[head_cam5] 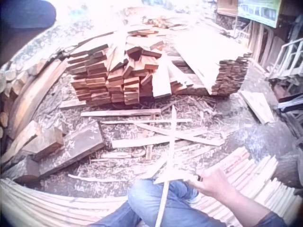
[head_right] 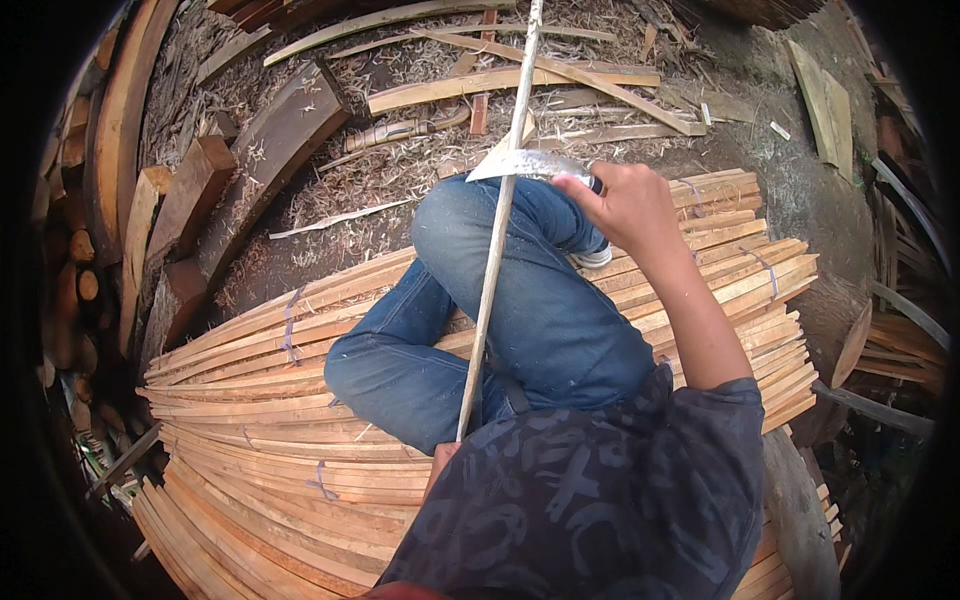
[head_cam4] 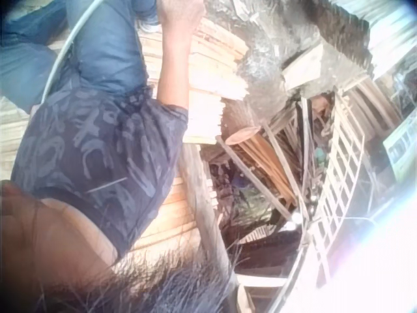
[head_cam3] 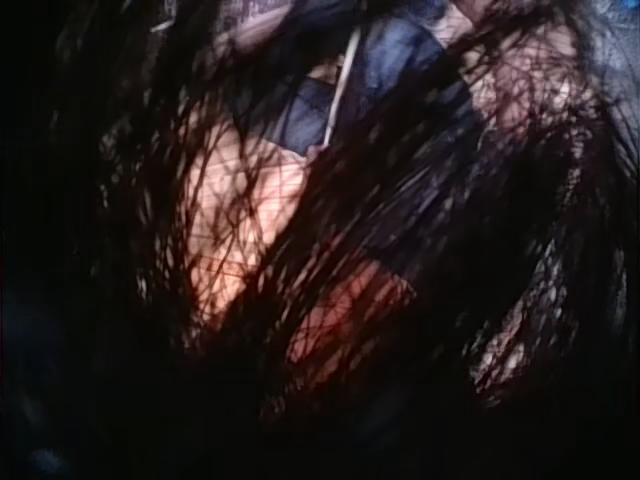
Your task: The person sits cross-legged on the ground and uses a curved knife to shave thin strips of wood from a long wooden stick. They hold the stick with their left hand and pull the knife along its length with their right hand, creating wood shavings.
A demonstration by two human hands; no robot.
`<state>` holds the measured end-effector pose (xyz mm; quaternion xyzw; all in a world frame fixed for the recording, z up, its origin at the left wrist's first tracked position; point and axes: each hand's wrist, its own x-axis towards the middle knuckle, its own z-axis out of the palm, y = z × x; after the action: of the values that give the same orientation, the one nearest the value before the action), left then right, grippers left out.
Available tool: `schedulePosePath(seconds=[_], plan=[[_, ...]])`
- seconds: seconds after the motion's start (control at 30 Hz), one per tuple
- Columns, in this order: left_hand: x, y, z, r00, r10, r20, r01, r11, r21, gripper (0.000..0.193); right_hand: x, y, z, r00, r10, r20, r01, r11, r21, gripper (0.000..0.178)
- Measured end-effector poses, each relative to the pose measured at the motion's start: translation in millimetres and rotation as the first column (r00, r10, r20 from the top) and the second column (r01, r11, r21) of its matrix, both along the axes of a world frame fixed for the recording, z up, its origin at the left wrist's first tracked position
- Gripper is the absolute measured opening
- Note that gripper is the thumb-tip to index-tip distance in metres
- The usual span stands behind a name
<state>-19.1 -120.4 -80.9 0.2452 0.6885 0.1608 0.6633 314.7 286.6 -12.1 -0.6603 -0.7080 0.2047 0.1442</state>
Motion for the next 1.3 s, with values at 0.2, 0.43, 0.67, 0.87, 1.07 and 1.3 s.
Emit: schedulePosePath(seconds=[0.2, 0.43, 0.67, 0.87, 1.07, 1.3], plan=[[20, 36, 31, 0.991, -0.006, -0.13, 0.007, 1.0, 0.001, 0.052, -8, -5, -3, 0.97, 0.174, 0.168, -0.184, 0.982, 0.05, 0.064], [30, 38, 35, 0.989, 0.068, -0.134, -0.067, 0.998, 0.012, 0.055, 5, 64, -25, 0.939, 0.073, 0.336, -0.169, 0.949, 0.268, 0.072], [36, 46, 43, 0.984, 0.054, -0.167, -0.059, 0.998, -0.025, 0.06, 7, 82, -29, 0.941, 0.069, 0.332, -0.187, 0.923, 0.337, 0.073], [31, 36, 30, 0.983, 0.031, -0.178, -0.034, 0.999, -0.014, 0.062, -7, 73, -11, 0.947, 0.041, 0.319, -0.129, 0.957, 0.261, 0.067], [27, 32, 20, 0.986, 0.018, -0.167, -0.014, 1.0, 0.026, 0.062, -31, 11, -8, 0.896, 0.317, 0.31, -0.384, 0.905, 0.183, 0.064], [29, 33, 23, 0.974, 0.006, -0.227, 0.004, 0.999, 0.043, 0.062, 38, 111, -18, 0.968, -0.183, 0.171, 0.148, 0.969, 0.196, 0.079]])
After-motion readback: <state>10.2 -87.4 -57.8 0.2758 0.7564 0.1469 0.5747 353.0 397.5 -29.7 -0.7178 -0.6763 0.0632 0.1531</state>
